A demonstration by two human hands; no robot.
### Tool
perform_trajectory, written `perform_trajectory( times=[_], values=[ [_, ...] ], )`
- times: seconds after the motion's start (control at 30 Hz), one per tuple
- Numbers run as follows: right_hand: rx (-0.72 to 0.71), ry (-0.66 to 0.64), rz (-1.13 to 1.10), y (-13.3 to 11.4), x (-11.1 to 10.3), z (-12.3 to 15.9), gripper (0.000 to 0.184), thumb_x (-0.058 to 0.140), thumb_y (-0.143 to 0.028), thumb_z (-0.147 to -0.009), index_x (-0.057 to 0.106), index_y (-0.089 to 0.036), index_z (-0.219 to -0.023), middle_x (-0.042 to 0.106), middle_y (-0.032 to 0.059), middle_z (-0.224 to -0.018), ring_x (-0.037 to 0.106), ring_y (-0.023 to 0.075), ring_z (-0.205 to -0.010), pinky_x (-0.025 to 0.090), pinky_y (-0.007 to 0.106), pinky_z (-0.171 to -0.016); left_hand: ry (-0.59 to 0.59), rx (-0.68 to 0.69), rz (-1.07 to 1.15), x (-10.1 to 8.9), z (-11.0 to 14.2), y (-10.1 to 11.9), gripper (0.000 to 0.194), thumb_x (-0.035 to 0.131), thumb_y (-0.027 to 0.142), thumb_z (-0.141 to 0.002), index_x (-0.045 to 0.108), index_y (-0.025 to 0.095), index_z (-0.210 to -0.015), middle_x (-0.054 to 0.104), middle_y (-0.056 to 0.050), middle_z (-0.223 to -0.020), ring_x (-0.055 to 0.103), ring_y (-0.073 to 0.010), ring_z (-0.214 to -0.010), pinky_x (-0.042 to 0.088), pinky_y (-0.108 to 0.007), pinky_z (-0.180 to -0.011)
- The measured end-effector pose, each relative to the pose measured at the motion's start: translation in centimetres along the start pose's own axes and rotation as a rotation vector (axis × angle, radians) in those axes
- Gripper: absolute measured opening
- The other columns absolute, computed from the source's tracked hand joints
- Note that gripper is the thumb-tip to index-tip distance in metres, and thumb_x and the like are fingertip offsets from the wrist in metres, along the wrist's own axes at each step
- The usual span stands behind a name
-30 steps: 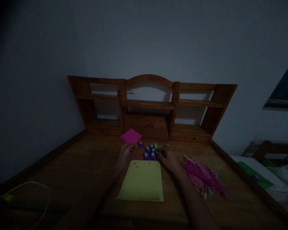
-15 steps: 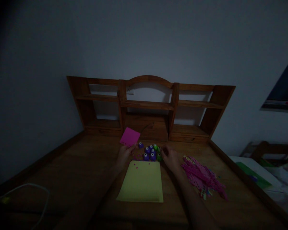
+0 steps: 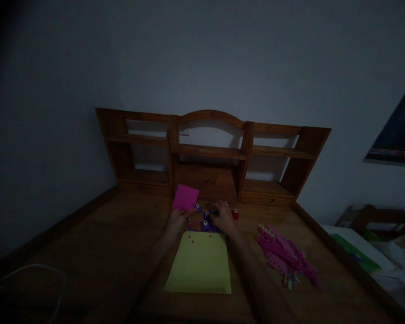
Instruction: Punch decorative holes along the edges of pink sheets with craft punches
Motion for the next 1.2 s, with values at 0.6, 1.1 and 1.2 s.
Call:
perform_trajectory(
  times=[0.6, 1.1, 1.2],
  values=[
    [0.006, -0.025, 0.144, -0.8, 1.5, 1.2, 0.019, 0.067, -0.023, -0.081, 0.070, -0.022, -0.101, 0.059, 0.0094, -0.113, 0.047, 0.0271, -0.109, 0.037, 0.040, -0.091, -0.205, -0.069, -0.004, 2.7, 0.7, -0.3, 0.032, 0.075, 0.035, -0.067, 0.071, 0.011, -0.089, 0.067, -0.006, -0.067, 0.051, -0.0113, -0.046, 0.038, -0.022, -0.043],
    [0.036, 0.076, -0.022, -1.4, 0.4, 1.3, 0.020, 0.060, -0.025, -0.086, 0.065, -0.023, -0.105, 0.067, 0.0075, -0.106, 0.054, 0.0263, -0.107, 0.033, 0.042, -0.094, -0.238, -0.179, 0.112, 3.2, 1.5, 0.5, 0.045, 0.072, 0.045, -0.071, 0.064, 0.017, -0.106, 0.072, -0.013, -0.102, 0.058, -0.0114, -0.049, 0.046, -0.024, -0.047],
    [0.125, 0.180, -0.211, -0.4, -0.5, 1.1, 0.023, 0.055, -0.034, -0.089, 0.061, -0.022, -0.108, 0.066, 0.0079, -0.107, 0.058, 0.0249, -0.102, 0.039, 0.040, -0.091, -0.249, -0.188, 0.100, 3.2, 1.6, 0.5, 0.047, 0.071, 0.046, -0.073, 0.065, 0.016, -0.109, 0.071, -0.015, -0.105, 0.059, -0.0117, -0.050, 0.048, -0.025, -0.050]
  ],
)
Point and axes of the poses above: each hand's wrist, its own z-axis away from the middle knuckle, its own x-axis out of the palm, y = z × x, the point moved 9 cm from there along -z, towards the middle knuckle
